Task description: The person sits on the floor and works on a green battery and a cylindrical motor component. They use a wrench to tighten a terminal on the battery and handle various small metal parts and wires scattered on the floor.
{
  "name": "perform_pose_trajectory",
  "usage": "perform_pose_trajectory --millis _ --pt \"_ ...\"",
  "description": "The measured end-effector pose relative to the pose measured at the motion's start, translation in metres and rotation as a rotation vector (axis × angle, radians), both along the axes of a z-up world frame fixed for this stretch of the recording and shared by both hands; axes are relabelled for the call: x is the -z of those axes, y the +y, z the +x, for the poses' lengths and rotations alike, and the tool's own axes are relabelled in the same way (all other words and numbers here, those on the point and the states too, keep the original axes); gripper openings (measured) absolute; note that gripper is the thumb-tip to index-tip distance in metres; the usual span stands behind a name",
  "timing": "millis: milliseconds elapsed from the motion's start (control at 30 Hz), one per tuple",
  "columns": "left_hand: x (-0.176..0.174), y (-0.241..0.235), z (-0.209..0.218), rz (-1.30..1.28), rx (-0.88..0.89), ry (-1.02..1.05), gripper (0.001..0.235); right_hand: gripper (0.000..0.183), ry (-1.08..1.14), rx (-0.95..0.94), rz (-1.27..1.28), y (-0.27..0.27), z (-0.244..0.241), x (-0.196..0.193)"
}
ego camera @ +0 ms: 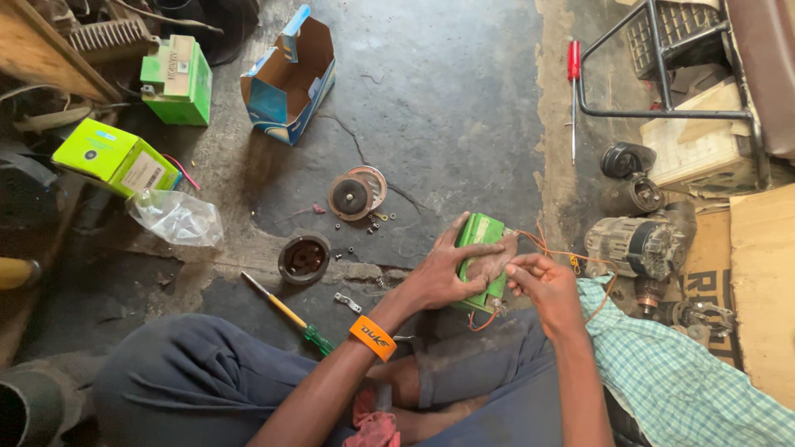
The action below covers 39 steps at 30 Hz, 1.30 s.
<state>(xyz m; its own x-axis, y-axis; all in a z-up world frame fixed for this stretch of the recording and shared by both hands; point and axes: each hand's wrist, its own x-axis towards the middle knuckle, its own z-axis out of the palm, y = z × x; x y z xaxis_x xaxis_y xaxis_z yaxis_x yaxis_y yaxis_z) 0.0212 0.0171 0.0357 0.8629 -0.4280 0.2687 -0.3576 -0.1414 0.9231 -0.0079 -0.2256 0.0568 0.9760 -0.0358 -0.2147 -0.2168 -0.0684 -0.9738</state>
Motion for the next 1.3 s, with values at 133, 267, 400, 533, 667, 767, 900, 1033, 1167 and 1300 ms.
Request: perform_pose_trajectory --millis 133,267,400,533,667,767,900,1033,1167,1300 --pt "0.005 -0.002 0.004 0.006 -0.009 -0.001 0.063 0.015 0.067 -0.014 -0.078 -0.01 0.022 0.008" --pt "0.002 -0.005 -0.004 -0.008 -0.013 0.006 0.063 0.015 -0.015 0.198 -0.459 -0.026 0.032 -0.015" --pt "-0.001 -0.003 0.005 0.009 -0.031 0.021 0.064 0.012 0.16 0.014 -0.313 -0.017 0.027 -0.026" --pt "0.009 -0.002 0.005 0.006 -0.019 -0.014 0.063 0.013 0.169 -0.131 -0.193 -0.01 0.024 -0.011" --pt "0.004 -0.005 -0.003 -0.024 -0.02 0.027 0.063 0.017 -0.017 0.122 -0.346 -0.02 0.034 -0.025" --pt "-0.006 -0.004 0.002 -0.019 -0.03 -0.006 0.063 0.013 0.07 -0.053 -0.261 -0.016 0.036 -0.037" --pt "0.004 -0.002 0.002 0.026 -0.017 -0.016 0.064 0.015 0.119 -0.115 -0.262 -0.01 0.032 -0.029" --pt "0.005 -0.005 0.001 -0.033 -0.028 -0.018 0.062 0.017 0.003 0.06 -0.416 -0.016 0.031 -0.038" --pt "-0.004 -0.001 0.003 -0.007 -0.011 -0.011 0.064 0.017 0.112 -0.197 -0.227 0.0 0.031 -0.043" --pt "-0.001 -0.002 -0.001 0.04 -0.008 0.018 0.063 0.017 0.05 -0.096 -0.43 0.003 0.035 -0.042"
